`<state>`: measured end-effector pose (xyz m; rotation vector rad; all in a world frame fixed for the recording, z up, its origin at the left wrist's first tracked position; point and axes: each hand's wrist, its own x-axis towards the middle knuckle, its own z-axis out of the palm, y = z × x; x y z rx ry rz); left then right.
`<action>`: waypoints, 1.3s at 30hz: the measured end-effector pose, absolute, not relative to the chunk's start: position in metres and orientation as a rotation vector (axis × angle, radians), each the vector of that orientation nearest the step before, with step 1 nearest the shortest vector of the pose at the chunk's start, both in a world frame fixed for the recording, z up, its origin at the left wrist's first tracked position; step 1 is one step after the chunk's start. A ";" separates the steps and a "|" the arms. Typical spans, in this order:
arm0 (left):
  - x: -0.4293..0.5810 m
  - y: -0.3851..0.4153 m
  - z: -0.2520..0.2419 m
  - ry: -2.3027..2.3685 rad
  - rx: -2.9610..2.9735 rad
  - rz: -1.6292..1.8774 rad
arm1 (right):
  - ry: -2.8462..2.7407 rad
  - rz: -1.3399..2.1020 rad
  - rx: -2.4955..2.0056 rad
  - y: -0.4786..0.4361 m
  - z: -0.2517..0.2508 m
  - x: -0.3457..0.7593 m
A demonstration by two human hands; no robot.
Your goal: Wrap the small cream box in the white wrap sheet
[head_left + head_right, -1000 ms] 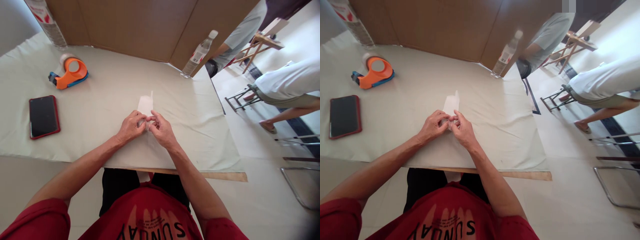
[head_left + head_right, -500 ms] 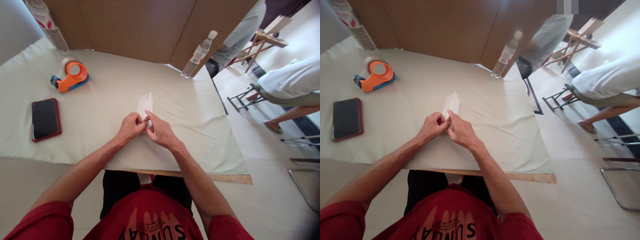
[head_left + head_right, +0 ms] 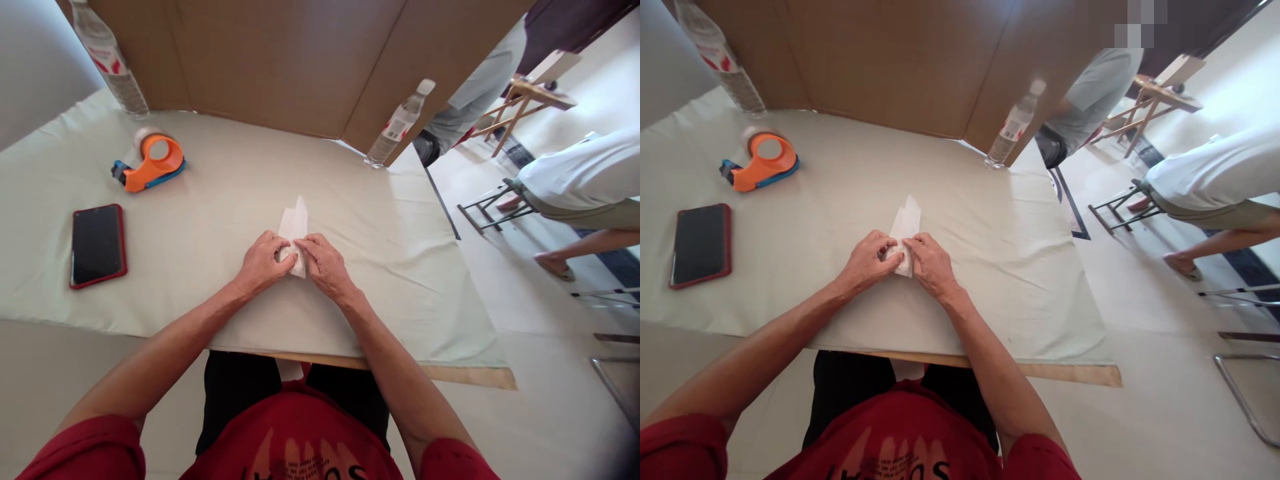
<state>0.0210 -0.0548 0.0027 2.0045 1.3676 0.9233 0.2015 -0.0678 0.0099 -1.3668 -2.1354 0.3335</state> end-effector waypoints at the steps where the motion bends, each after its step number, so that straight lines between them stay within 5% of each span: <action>1: 0.021 -0.055 0.003 1.358 2.005 0.917 | -2.167 0.314 -1.345 -0.067 0.010 0.203; 10: 0.021 -0.057 -0.001 1.381 2.054 1.006 | -2.289 0.252 -1.407 -0.063 0.011 0.204; 24: 0.020 -0.055 -0.008 1.255 2.276 1.132 | -1.651 0.797 -1.837 -0.005 0.015 0.214; 39: 0.021 -0.055 -0.003 1.166 2.399 1.048 | -1.671 1.062 -1.635 0.033 0.005 0.204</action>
